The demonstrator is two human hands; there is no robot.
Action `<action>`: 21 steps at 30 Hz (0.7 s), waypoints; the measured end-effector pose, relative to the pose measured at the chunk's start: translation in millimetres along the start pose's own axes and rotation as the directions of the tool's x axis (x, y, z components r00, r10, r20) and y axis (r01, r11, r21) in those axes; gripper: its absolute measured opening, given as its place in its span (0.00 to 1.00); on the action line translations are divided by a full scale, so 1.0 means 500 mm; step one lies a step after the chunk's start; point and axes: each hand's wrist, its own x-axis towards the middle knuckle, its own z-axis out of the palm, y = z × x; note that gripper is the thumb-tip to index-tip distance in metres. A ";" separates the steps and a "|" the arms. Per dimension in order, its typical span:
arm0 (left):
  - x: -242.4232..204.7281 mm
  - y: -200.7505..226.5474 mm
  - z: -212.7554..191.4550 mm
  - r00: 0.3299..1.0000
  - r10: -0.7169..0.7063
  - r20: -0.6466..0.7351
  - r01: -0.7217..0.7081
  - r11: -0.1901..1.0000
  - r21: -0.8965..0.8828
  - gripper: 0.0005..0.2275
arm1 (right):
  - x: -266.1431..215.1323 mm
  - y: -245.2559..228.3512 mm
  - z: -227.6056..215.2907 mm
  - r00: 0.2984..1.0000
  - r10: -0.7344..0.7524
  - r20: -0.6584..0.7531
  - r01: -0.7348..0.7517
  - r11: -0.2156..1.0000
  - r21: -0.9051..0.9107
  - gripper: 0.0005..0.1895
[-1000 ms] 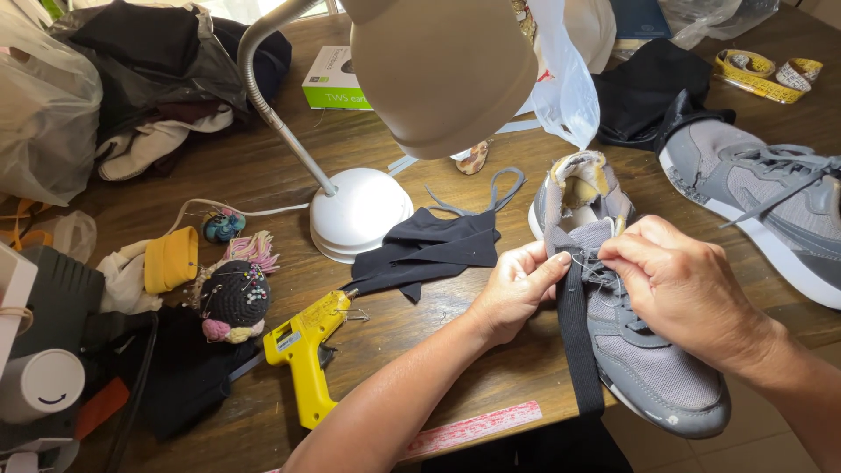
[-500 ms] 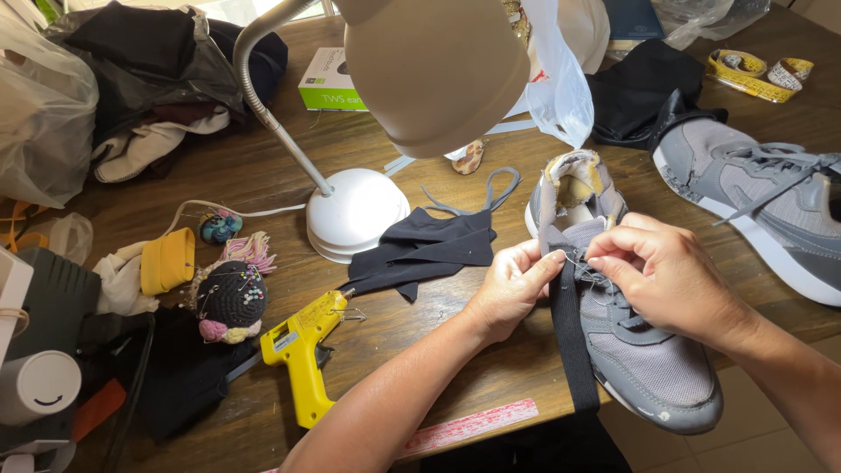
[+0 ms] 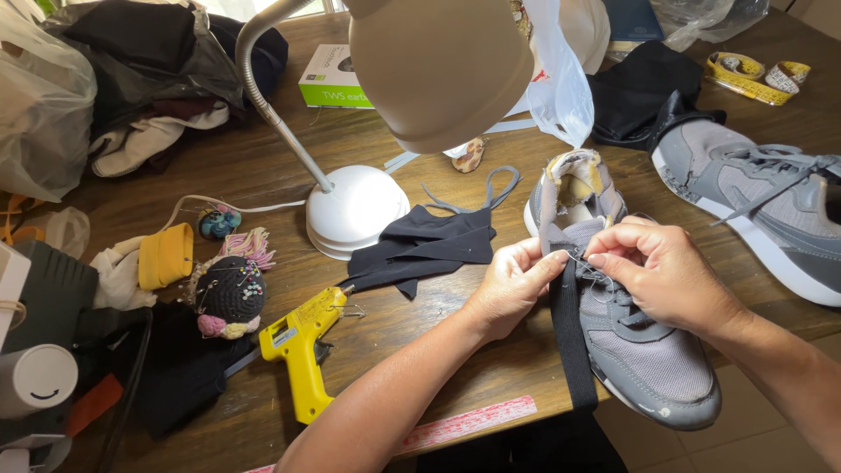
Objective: The person is sewing a black elastic strap onto the tongue of a gray sneaker using a needle and thread. They repeatedly push the needle through the fabric and pull the thread to secure the strap in place.
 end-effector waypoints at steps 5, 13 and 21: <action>-0.002 0.006 0.006 1.000 -0.027 -0.009 0.027 0.999 -0.025 0.08 | -0.001 -0.004 0.004 1.000 -0.006 -0.020 0.006 1.000 0.001 0.02; -0.002 0.010 0.007 0.998 -0.067 0.007 0.067 0.989 -0.132 0.11 | -0.001 0.014 0.011 0.993 0.114 -0.040 -0.104 0.975 0.194 0.06; 0.000 0.009 0.000 0.998 -0.062 -0.010 0.061 0.996 -0.059 0.09 | 0.012 0.006 0.025 0.997 0.070 -0.041 -0.060 0.977 0.203 0.08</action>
